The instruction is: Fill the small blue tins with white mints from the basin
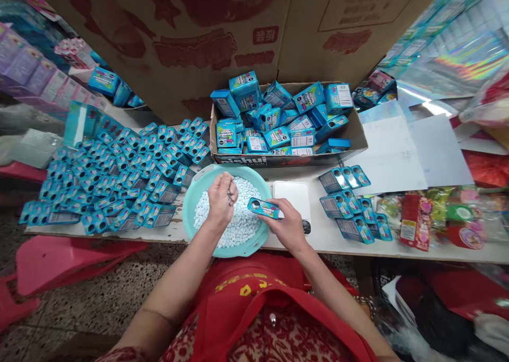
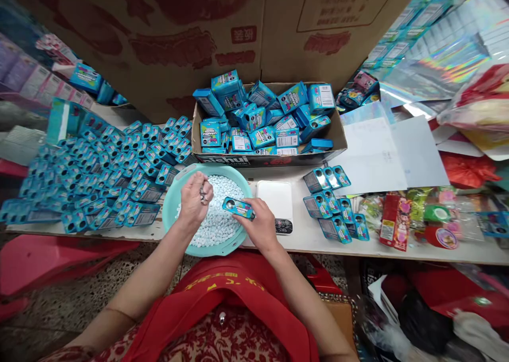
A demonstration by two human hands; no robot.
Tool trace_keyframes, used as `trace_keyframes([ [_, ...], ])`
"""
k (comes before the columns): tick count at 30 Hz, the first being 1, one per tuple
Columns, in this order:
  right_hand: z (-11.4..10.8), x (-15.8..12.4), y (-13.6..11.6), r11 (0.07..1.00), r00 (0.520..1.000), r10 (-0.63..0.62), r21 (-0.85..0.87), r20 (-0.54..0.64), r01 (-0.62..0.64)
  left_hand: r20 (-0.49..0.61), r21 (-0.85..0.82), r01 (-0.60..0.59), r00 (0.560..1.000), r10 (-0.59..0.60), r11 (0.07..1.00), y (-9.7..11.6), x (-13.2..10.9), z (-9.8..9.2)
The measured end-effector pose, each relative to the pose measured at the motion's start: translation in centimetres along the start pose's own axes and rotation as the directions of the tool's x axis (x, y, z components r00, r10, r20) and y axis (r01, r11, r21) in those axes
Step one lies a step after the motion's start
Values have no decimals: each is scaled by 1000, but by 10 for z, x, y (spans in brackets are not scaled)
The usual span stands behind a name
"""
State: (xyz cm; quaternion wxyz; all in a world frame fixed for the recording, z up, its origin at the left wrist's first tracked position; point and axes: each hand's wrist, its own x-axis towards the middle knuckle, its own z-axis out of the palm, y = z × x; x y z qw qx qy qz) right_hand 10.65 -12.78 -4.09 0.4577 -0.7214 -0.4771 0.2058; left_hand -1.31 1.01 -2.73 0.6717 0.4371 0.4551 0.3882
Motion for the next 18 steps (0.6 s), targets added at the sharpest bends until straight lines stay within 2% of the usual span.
trace_keyframes([
  [1,-7,-3,3,998,998,47,38,-40,-46,9,183,-33,999,32,983,-6,4,-11],
  [2,-15,-7,7,994,991,95,60,-91,-89,41,393,-76,997,65,916,-13,7,-22],
  [4,-31,-12,20,985,960,172,49,-222,-165,176,739,-196,980,97,644,-30,11,-44],
  [6,-44,-15,41,976,920,202,-4,-337,-216,258,871,-267,963,79,412,-49,11,-59],
  [8,-49,-14,65,971,903,196,-51,-382,-232,271,916,-281,960,75,286,-65,8,-65],
  [11,-44,-12,96,971,916,194,-64,-350,-230,280,933,-294,955,96,206,-78,4,-60],
  [14,-39,-13,110,972,929,197,-62,-315,-227,325,919,-342,939,112,198,-83,4,-53],
  [16,-46,-15,114,970,929,131,-151,-346,-193,342,907,-363,931,128,214,-83,6,-52],
  [18,-61,-15,118,918,899,56,-331,-435,-217,347,897,-373,927,145,237,-84,9,-54],
])
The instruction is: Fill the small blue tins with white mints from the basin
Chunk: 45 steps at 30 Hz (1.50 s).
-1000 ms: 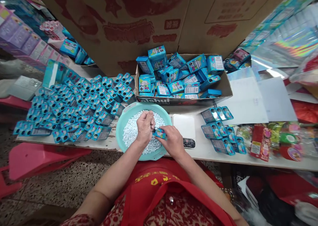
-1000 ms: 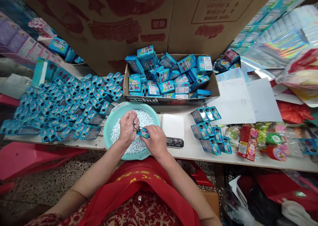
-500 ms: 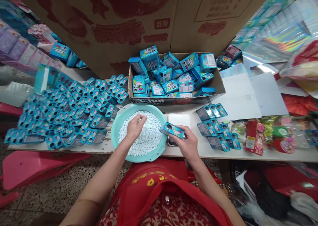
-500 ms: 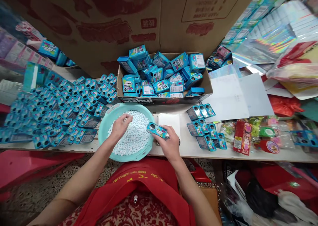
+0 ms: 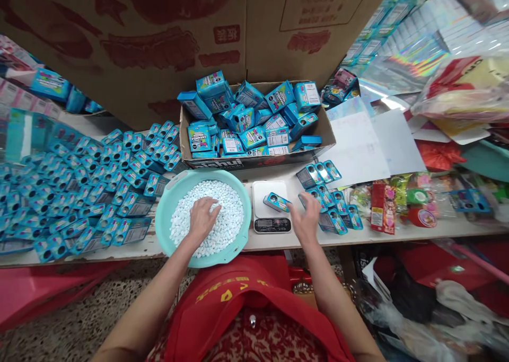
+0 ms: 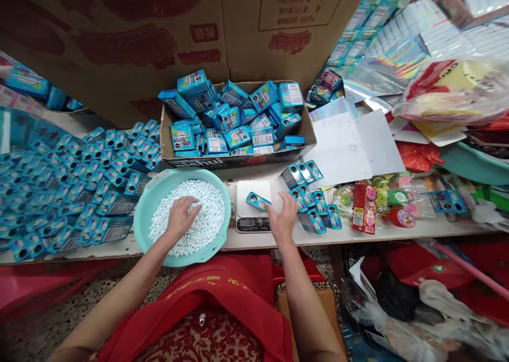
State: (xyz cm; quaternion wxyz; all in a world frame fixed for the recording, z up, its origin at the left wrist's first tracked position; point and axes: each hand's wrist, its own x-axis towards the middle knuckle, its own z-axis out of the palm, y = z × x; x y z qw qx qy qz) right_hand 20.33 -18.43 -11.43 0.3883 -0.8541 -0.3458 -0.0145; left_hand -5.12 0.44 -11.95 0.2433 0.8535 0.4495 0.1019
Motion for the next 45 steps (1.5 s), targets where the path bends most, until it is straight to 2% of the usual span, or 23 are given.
trace_keyframes([
  [2,-12,10,13,971,997,13,-236,-81,-32,-16,-33,-7,1000,6,999,-3,1,0],
  [3,-17,15,19,941,996,33,-333,-83,-58,-23,-53,-10,1000,9,999,-3,1,0],
  [6,-23,27,34,865,998,61,-499,7,-50,-28,-106,-12,1000,9,994,-2,2,0],
  [12,-27,15,34,811,995,-30,-579,98,82,-31,-138,21,999,-25,990,5,3,-2],
  [18,-51,-15,33,790,989,10,-608,149,83,-57,-154,-1,998,-8,988,7,8,-4],
  [22,-53,-27,41,783,983,3,-612,182,111,-88,-152,-11,996,-2,988,12,13,-4],
  [28,-47,-31,48,839,987,38,-541,155,52,-117,-157,-86,991,68,984,27,21,-3],
  [32,-43,-30,31,903,997,-67,-422,49,82,-60,-141,-136,990,129,981,35,22,4],
  [35,-23,-26,16,962,990,-138,-234,35,143,-11,-137,-134,991,134,981,38,18,9],
  [38,6,-17,6,995,990,-84,-48,113,90,-4,-190,-117,993,118,975,39,13,11],
  [40,19,-8,-2,999,983,-34,30,180,29,-26,-260,-88,996,84,962,40,10,9],
  [42,19,1,-18,996,981,-17,87,193,1,-49,-366,-11,999,-8,931,45,7,4],
  [44,6,10,-43,990,987,-49,139,151,28,-25,-540,126,986,-165,832,54,7,-4],
  [45,-3,13,-58,985,988,-83,163,128,62,17,-655,200,968,-250,729,61,7,-9],
])
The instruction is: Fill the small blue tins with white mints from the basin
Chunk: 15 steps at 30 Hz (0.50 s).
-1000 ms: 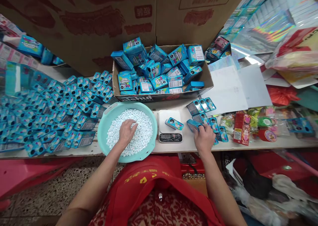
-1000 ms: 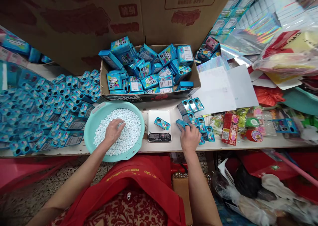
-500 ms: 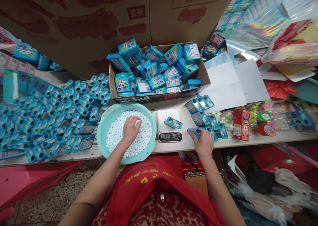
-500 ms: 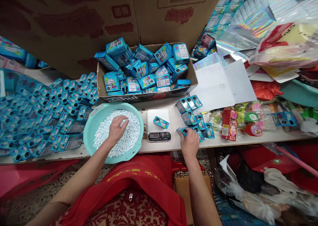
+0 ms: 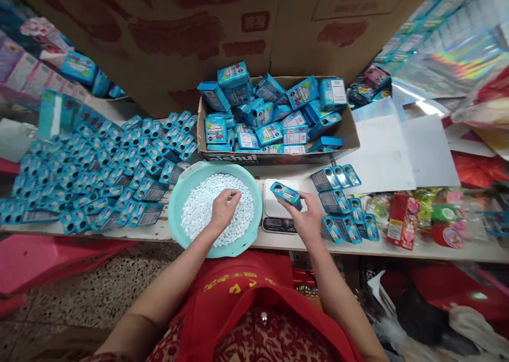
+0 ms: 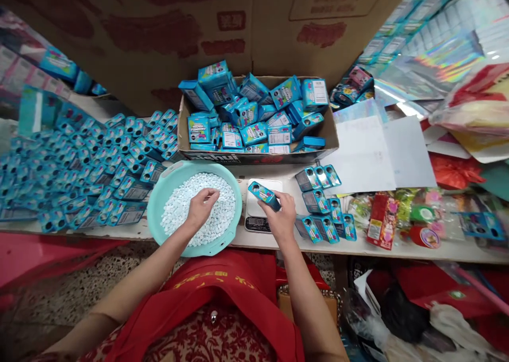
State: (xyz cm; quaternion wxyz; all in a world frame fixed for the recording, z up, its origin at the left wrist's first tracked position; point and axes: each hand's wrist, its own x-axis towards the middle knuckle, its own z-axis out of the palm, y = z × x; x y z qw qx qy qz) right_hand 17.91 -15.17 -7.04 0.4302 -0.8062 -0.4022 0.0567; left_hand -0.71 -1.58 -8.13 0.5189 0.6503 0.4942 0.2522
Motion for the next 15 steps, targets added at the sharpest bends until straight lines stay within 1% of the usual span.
trace_keyframes([
  [1,-7,3,-17,999,999,-47,13,-10,48,-2,-174,91,996,-93,980,10,-1,1],
  [2,-12,6,-33,994,994,-107,12,3,107,22,-361,168,985,-172,917,20,-1,2],
  [3,-15,7,-48,987,987,-157,-10,39,157,64,-534,224,972,-226,815,30,-1,3],
  [4,-15,8,-60,978,975,-205,-32,90,208,111,-669,264,960,-258,695,40,0,5],
  [5,-14,8,-70,967,960,-241,-48,141,249,152,-761,293,948,-281,578,48,1,5],
  [6,-10,8,-77,958,946,-265,-58,186,280,185,-816,319,934,-304,483,54,2,6],
  [7,-5,7,-81,952,935,-281,-59,218,300,213,-845,345,918,-335,408,58,3,5],
  [9,6,4,-85,949,928,-289,-57,236,310,253,-872,385,883,-395,302,59,4,4],
  [11,14,1,-85,949,928,-285,-68,238,309,261,-893,383,868,-422,235,54,5,3],
  [13,20,-2,-84,948,924,-281,-77,260,310,249,-906,372,853,-458,200,47,5,3],
  [15,25,-4,-81,949,918,-267,-85,294,303,242,-906,382,819,-521,179,42,5,3],
])
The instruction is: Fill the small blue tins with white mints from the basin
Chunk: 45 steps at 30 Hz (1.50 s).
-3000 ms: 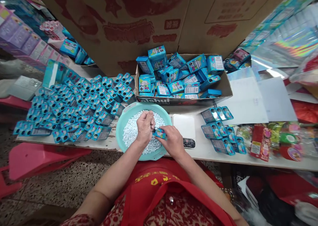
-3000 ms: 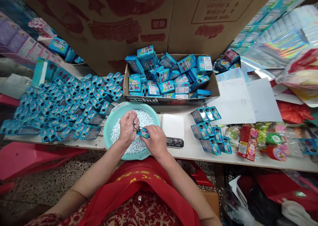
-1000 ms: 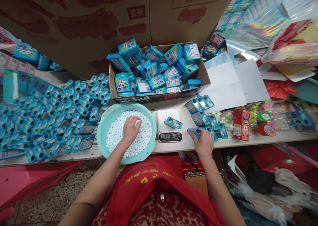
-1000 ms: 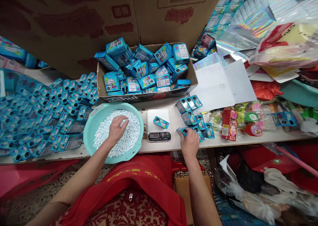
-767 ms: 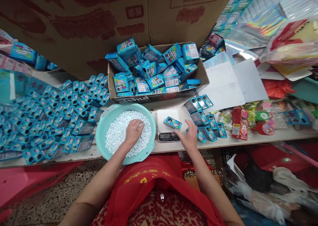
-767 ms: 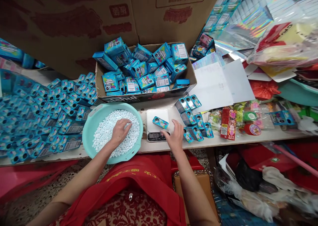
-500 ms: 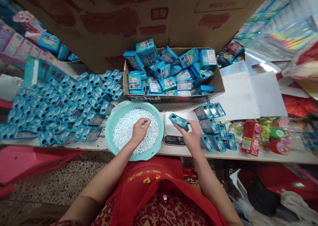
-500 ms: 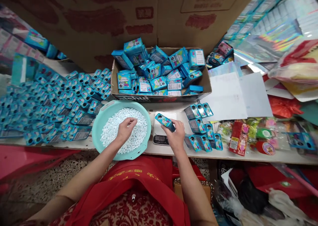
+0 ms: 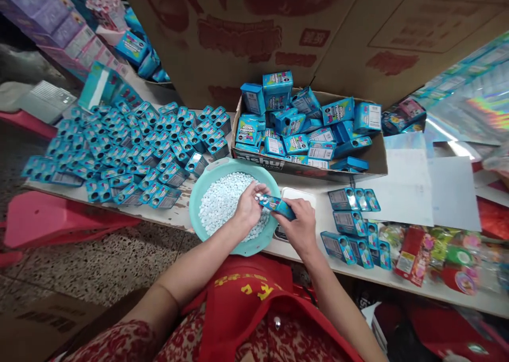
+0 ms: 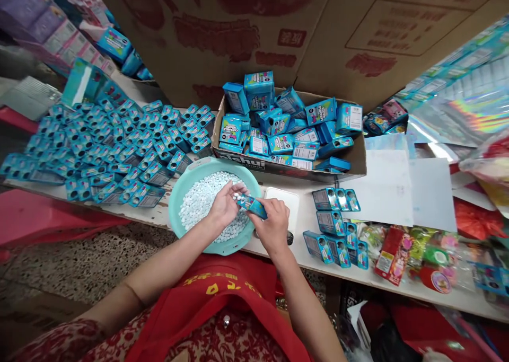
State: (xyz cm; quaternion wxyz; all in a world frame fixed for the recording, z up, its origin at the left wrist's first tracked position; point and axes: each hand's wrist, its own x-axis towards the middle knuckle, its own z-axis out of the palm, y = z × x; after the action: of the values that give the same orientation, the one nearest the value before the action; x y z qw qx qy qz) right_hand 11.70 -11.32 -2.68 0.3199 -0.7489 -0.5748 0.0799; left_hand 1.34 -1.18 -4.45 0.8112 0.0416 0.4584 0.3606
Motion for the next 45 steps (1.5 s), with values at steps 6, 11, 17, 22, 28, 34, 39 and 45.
trace_keyframes([
  [6,4,-3,3,994,996,69,89,-49,-65,-19,-40,48,999,-49,998,2,2,0],
  [11,-6,-17,18,883,950,309,386,-51,-267,53,168,36,998,-46,985,13,4,-11],
  [17,0,-48,73,656,767,636,580,-80,-483,350,888,-431,859,374,158,31,17,-43],
  [22,29,-58,114,612,731,677,619,-87,-493,439,898,-423,869,227,-118,33,29,-52],
  [28,35,-71,124,617,742,667,605,-63,-503,420,907,-407,896,147,-110,26,29,-51],
  [34,18,-100,122,604,703,709,565,-59,-562,366,931,-359,920,138,-74,26,30,-55],
  [39,14,-124,121,566,679,734,534,22,-628,350,935,-337,930,115,-113,26,29,-49],
  [45,13,-136,117,558,649,761,517,-5,-650,388,915,-375,919,73,-149,21,29,-35],
])
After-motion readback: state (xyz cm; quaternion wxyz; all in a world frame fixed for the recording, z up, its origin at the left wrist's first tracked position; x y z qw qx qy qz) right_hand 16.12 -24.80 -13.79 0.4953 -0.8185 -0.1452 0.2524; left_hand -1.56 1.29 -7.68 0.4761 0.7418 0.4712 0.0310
